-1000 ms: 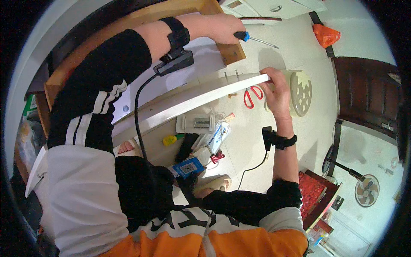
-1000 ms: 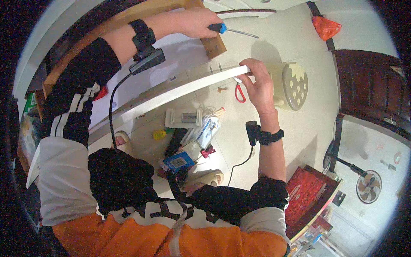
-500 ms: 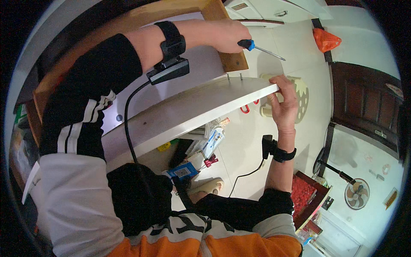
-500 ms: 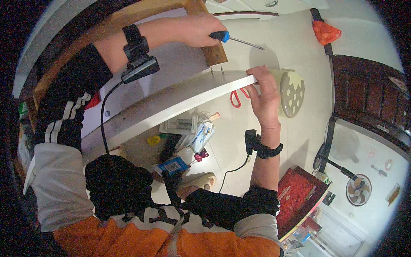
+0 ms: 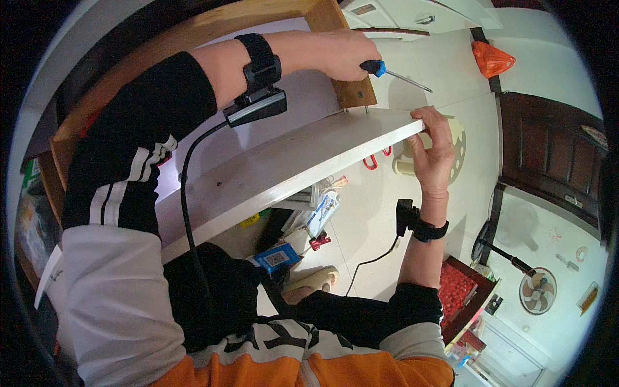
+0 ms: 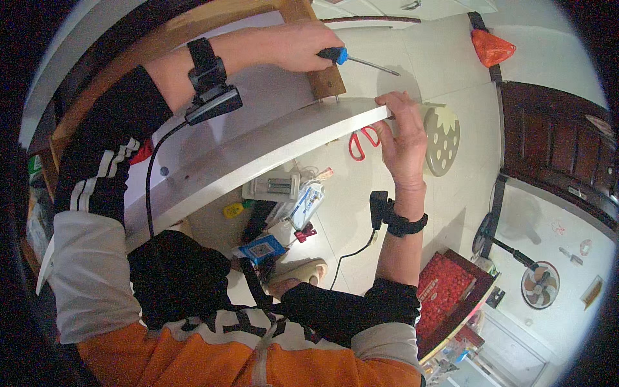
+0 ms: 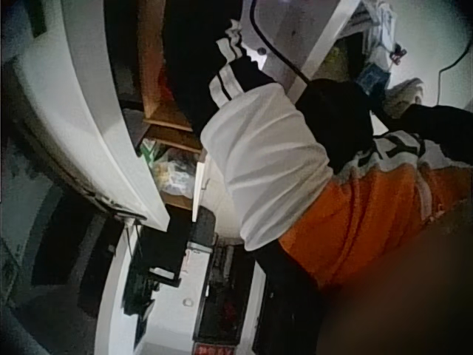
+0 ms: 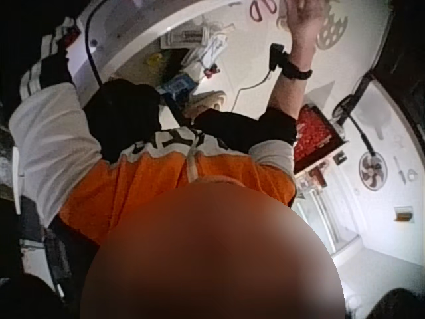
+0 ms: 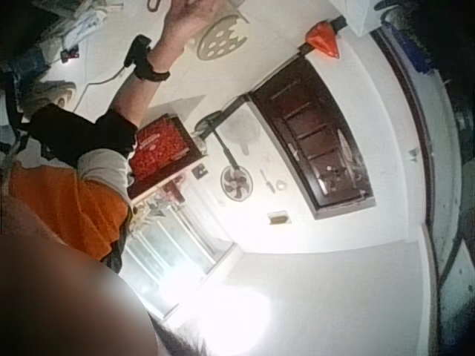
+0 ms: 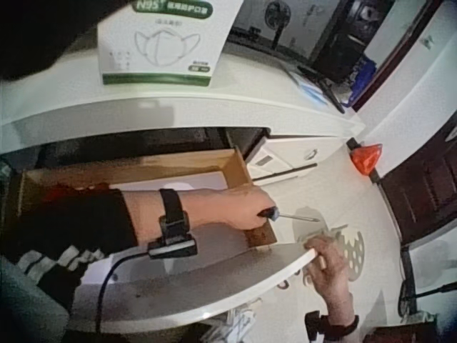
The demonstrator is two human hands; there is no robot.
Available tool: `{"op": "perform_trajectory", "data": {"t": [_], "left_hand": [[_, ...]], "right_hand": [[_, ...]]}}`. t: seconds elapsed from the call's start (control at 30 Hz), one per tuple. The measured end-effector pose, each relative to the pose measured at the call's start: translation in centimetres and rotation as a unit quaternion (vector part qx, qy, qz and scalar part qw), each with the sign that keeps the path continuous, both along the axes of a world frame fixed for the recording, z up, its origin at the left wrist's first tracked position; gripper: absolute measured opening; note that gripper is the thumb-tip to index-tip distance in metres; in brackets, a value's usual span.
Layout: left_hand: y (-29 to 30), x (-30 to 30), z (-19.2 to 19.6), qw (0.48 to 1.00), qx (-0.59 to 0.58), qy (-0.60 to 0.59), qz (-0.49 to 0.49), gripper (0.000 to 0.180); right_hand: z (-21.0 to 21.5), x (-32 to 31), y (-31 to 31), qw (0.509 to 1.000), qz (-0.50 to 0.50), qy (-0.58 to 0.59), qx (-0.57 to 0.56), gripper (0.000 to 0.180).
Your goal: The person uses a screwdriver to tighten screws on a wooden drawer frame, then places a white panel into the frame and secures it with screws. The person also handles a red cloth and a small box during the process.
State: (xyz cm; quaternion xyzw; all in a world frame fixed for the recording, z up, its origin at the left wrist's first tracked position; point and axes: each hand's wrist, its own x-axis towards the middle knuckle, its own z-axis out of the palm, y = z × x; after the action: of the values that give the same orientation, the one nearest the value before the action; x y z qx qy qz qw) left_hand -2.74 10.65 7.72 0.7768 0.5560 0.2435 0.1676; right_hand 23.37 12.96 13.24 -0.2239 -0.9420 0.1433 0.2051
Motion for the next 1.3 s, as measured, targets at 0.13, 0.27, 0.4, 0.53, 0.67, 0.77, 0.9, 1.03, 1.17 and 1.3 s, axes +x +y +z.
{"op": "perform_trajectory", "data": {"t": [0.13, 0.27, 0.4, 0.53, 0.67, 0.77, 0.9, 1.03, 1.17, 1.3], "left_hand": [[0.2, -0.1, -0.2, 1.0, 0.016, -0.015, -0.005, 0.018], [0.4, -0.2, -0.1, 1.0, 0.019, -0.022, -0.01, 0.018], [0.3, -0.2, -0.1, 0.999, -0.009, -0.038, -0.005, 0.017], [0.1, -0.3, -0.1, 0.999, -0.01, -0.046, -0.006, 0.017], [0.2, -0.5, 0.2, 0.998, -0.017, -0.067, -0.014, 0.018], [0.2, -0.5, 0.0, 0.996, -0.024, -0.087, -0.01, 0.018], [0.6, -0.2, -0.8, 0.995, -0.003, -0.104, -0.012, 0.019], [1.7, -0.3, -1.8, 0.983, 0.0, -0.179, -0.035, 0.022], [2.4, 0.0, -2.3, 0.981, -0.01, -0.194, -0.004, 0.026], [2.8, 0.0, -2.7, 0.983, -0.003, -0.183, 0.008, 0.029]], "right_hand": [[0.0, -0.8, 0.0, 0.998, -0.036, 0.036, -0.041, 0.036], [-0.6, -1.5, 0.0, 0.997, -0.04, 0.062, -0.018, 0.041], [-1.7, -1.1, 0.1, 0.97, -0.096, 0.117, -0.191, 0.048], [-3.4, -0.5, 0.4, 0.913, -0.087, 0.165, -0.363, 0.066], [-5.2, -1.0, 0.9, 0.882, -0.11, 0.093, -0.45, 0.089], [-6.4, -1.9, 0.7, 0.835, -0.111, 0.143, -0.519, 0.086], [-8.0, -3.5, -0.4, 0.784, -0.102, 0.252, -0.558, 0.084], [-9.0, -5.0, -1.0, 0.701, -0.129, 0.398, -0.577, 0.096], [-9.7, -5.7, -0.3, 0.71, -0.153, 0.41, -0.552, 0.084], [-9.9, -5.1, 0.6, 0.741, -0.139, 0.362, -0.548, 0.075]]}}
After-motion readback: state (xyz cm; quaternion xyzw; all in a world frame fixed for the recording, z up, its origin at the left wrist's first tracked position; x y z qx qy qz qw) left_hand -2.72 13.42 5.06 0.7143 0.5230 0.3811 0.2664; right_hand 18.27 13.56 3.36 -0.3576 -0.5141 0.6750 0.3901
